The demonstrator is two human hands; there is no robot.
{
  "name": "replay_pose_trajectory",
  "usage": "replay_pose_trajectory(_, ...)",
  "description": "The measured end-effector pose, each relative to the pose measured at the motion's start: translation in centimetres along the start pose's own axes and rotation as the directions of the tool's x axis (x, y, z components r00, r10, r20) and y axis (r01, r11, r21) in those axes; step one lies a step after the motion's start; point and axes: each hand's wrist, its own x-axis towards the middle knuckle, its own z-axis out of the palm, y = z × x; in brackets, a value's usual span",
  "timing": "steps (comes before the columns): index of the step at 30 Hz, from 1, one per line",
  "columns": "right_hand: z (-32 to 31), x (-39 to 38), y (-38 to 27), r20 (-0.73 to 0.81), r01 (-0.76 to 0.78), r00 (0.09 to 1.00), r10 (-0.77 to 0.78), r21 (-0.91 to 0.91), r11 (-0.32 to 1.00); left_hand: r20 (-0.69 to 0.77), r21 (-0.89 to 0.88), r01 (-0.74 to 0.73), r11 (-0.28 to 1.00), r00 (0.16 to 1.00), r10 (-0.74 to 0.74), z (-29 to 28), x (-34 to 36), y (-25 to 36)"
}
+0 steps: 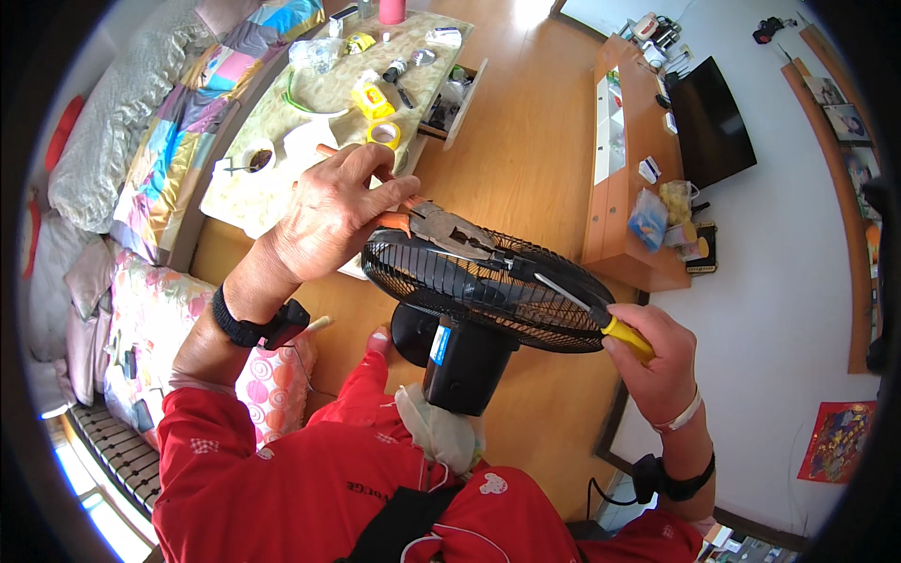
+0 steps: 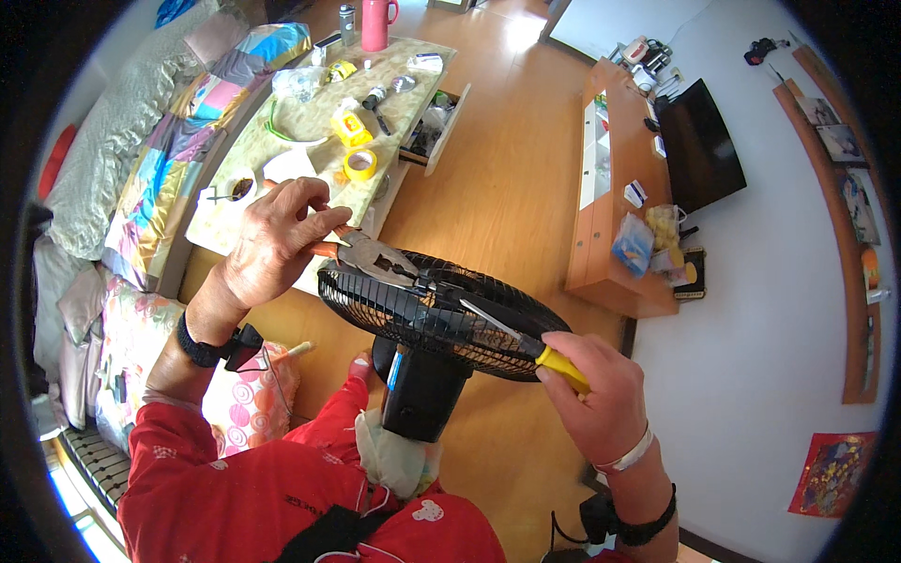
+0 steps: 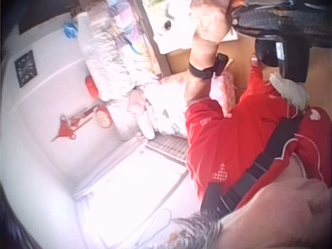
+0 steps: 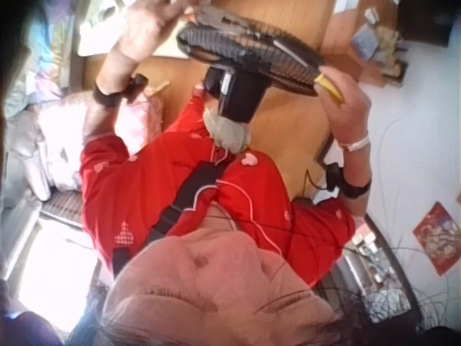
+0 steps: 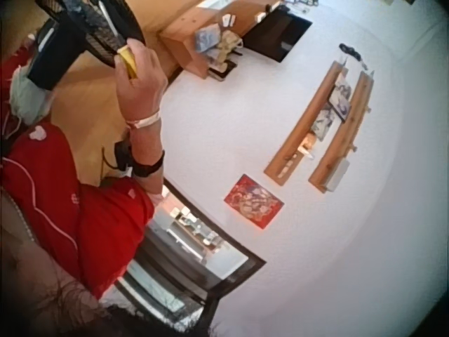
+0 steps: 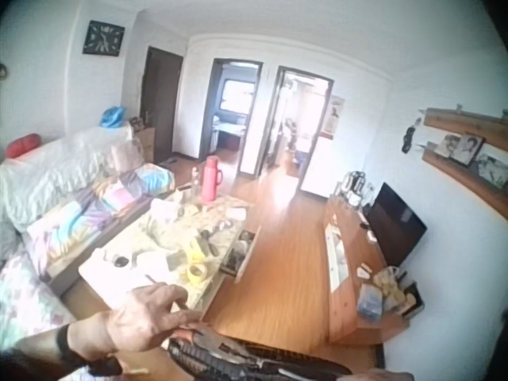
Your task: The person uses a yellow screwdriver and pliers to remove and reattach screws on the front grille of a black table fan. They repeatedly loosen and tighten the same fasteners while holding the fan steady with the other hand.
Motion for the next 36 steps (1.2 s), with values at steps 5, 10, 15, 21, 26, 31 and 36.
replay_pose_trajectory(5,0.3,0.9,-0.1,0.014,0.033,0.999,-0.033,0.000,0.999,0.011,-0.016,0.007,1.000,1.000,-0.007,0.3,0.2,0.0)
replay_pose_trajectory(10,0.6,1.3,0.1,0.002,0.081,0.997,-0.081,-0.022,0.996,0.041,-0.015,0.024,1.000,0.999,-0.024,0.3,0.1,0.0)
replay_pose_trajectory(15,0.3,1.9,0.1,0.009,0.269,0.961,-0.275,-0.236,0.934,0.025,-0.057,0.013,0.998,1.000,-0.012,0.2,0.1,-0.2)
replay_pose_trajectory(21,0.5,3.0,0.4,0.017,0.368,0.926,-0.378,-0.275,0.889,0.035,-0.012,-0.033,0.999,0.999,0.034,0.5,0.0,-1.0)
replay_pose_trajectory(26,0.2,3.2,0.3,0.053,0.377,0.924,-0.378,-0.272,0.885,0.066,-0.020,-0.033,0.999,0.997,0.034,0.5,0.1,-1.1)
replay_pose_trajectory(31,-0.1,3.2,0.3,0.082,0.392,0.918,-0.387,-0.322,0.862,0.093,-0.026,-0.034,0.999,0.995,0.036,-0.4,0.6,-0.8)
replay_pose_trajectory(36,0.4,3.2,0.6,0.058,0.368,0.929,-0.365,-0.239,0.898,0.259,-0.215,0.014,0.976,0.965,0.044,-0.3,0.4,-0.5)
